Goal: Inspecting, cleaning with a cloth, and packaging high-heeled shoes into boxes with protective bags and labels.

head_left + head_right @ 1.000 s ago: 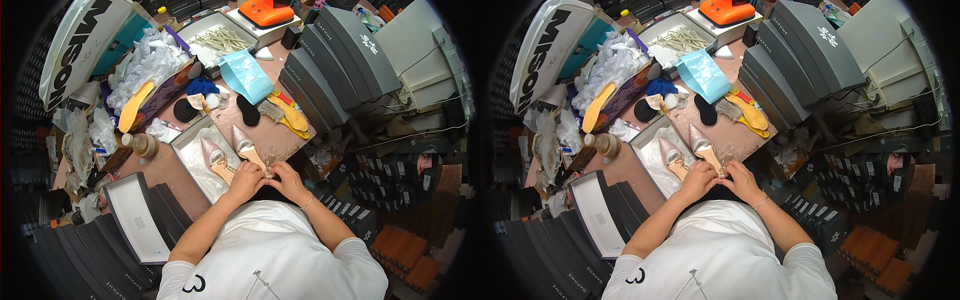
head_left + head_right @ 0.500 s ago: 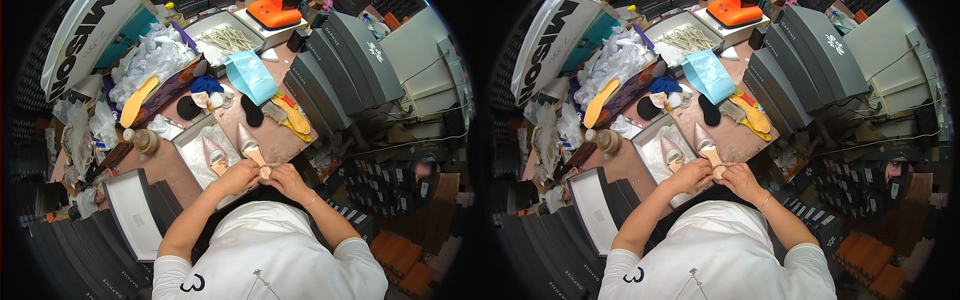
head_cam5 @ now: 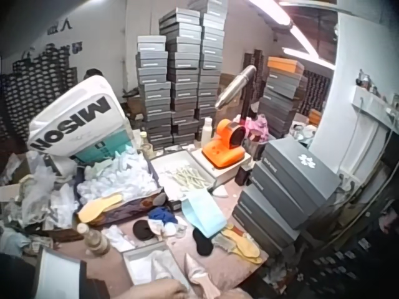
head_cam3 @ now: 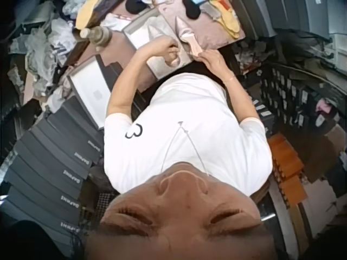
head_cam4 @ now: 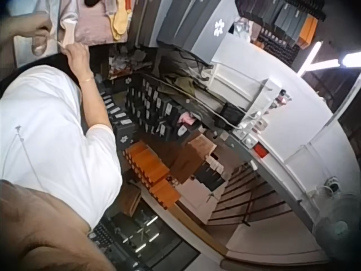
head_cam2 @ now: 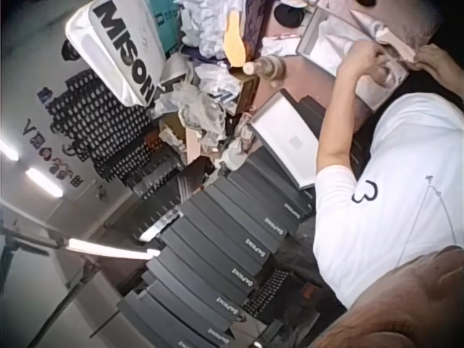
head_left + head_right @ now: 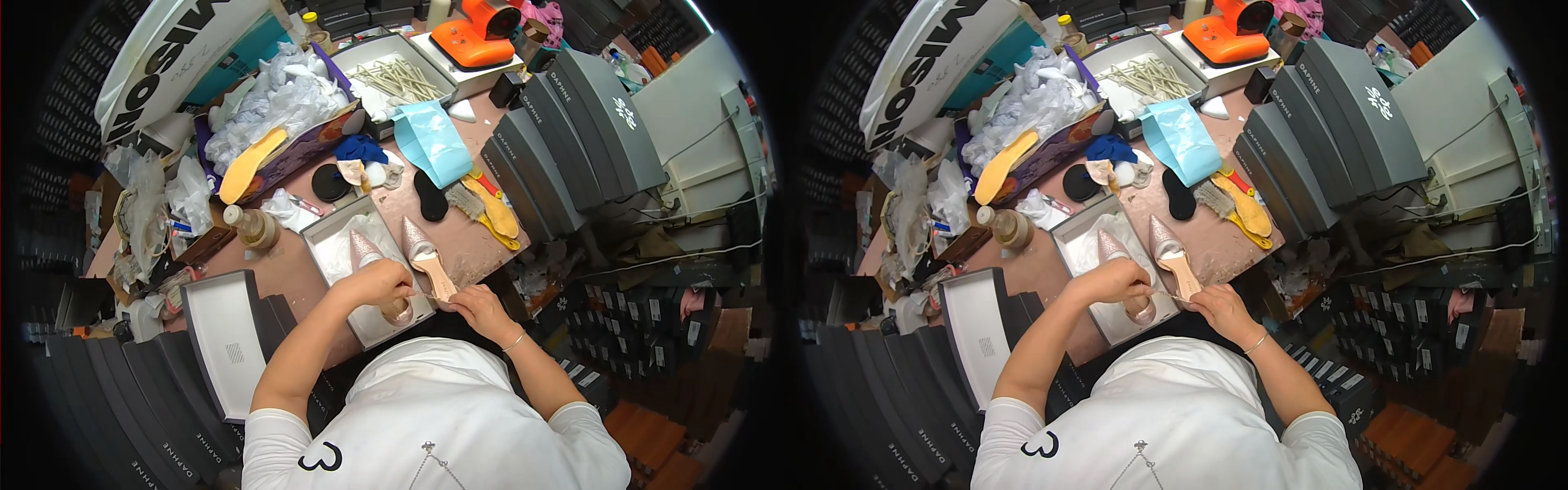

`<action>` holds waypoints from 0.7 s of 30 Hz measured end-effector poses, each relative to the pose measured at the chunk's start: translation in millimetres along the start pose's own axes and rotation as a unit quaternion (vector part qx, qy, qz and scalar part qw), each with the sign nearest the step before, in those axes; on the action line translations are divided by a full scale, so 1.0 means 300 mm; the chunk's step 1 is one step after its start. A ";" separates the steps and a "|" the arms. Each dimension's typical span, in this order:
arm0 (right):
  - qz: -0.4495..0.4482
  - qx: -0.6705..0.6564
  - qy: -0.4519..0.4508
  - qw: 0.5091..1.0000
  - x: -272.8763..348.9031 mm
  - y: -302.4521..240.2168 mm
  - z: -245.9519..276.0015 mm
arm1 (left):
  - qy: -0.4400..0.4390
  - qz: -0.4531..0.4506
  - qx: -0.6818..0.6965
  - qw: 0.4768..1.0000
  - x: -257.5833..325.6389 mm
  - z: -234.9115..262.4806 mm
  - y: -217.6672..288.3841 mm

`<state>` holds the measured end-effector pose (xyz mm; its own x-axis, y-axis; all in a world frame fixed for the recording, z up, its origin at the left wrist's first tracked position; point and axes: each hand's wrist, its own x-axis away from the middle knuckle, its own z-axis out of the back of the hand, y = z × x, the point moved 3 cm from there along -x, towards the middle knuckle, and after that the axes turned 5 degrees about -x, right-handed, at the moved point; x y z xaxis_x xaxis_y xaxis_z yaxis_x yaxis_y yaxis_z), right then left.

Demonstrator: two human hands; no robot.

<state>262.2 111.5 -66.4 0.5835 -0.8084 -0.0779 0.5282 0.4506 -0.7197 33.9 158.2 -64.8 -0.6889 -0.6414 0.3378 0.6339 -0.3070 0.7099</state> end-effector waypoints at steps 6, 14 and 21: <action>-0.003 0.009 -0.010 1.000 -0.015 -0.009 0.003 | 0.060 0.145 0.320 0.934 0.242 0.053 -0.151; 0.014 0.032 -0.060 0.998 -0.056 -0.087 0.017 | 0.165 0.017 0.577 0.800 0.359 -0.098 -0.111; -0.023 -0.286 -0.087 0.954 -0.209 -0.254 -0.085 | 0.145 -0.050 0.591 0.792 0.317 -0.087 0.052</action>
<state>169.6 118.2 -24.2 0.6876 -0.7248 0.0432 0.1625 0.0956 -0.9821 -12.5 74.1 -37.5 -0.4966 -0.8423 0.2097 -0.3080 0.3969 0.8646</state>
